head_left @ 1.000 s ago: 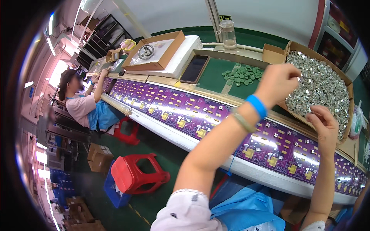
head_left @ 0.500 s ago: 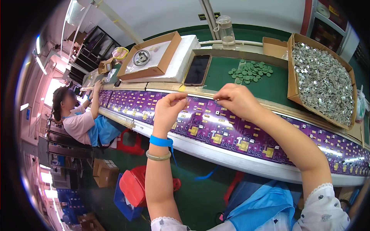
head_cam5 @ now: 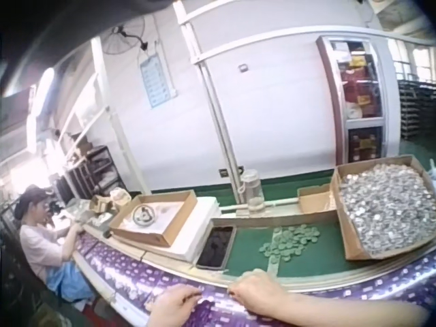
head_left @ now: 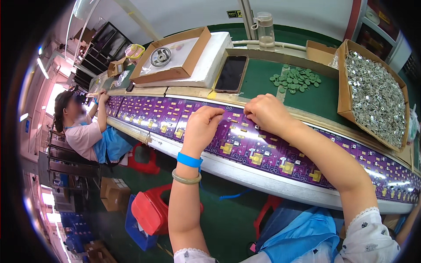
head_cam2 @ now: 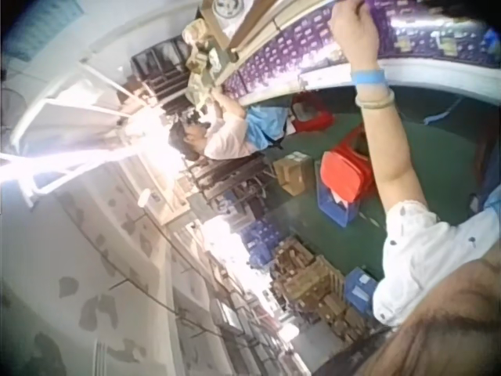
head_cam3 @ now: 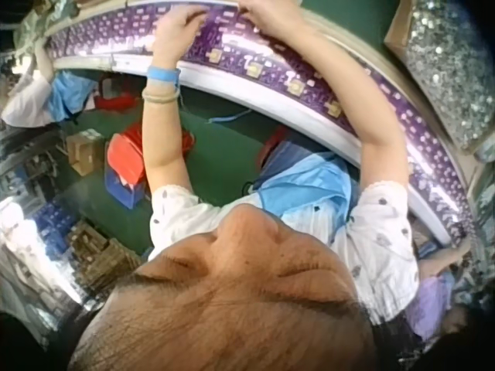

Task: The person places small silver components from a cardboard box onto a long purple circuit board strip. The person picks up individual components and inserts them into designated slots on the board, working along the assembly line.

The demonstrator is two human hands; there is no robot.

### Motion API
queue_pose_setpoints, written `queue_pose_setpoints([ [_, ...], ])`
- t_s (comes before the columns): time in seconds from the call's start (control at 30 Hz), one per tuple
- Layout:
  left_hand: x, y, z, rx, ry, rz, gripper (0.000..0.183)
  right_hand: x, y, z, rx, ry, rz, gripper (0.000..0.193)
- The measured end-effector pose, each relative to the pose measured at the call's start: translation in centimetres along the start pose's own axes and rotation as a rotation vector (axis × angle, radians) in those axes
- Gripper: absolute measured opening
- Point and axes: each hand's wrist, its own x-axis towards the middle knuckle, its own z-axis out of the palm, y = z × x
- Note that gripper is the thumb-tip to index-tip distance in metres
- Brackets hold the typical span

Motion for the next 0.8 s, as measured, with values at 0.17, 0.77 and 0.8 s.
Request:
queue_pose_setpoints([
  [0.17,0.3,0.0,0.5,0.073,-0.024,0.058,0.015,0.1,0.0,0.2,0.026,0.006,0.007,0.009],
  [0.77,0.5,-0.5,1.7,0.174,-0.057,0.143,0.011,0.2,-0.6,-0.1,-0.024,-0.06,0.078,0.01],
  [0.8,0.6,-0.5,1.7,0.179,-0.064,0.146,0.011,0.1,-0.5,0.0,-0.019,-0.053,0.074,0.01],
])
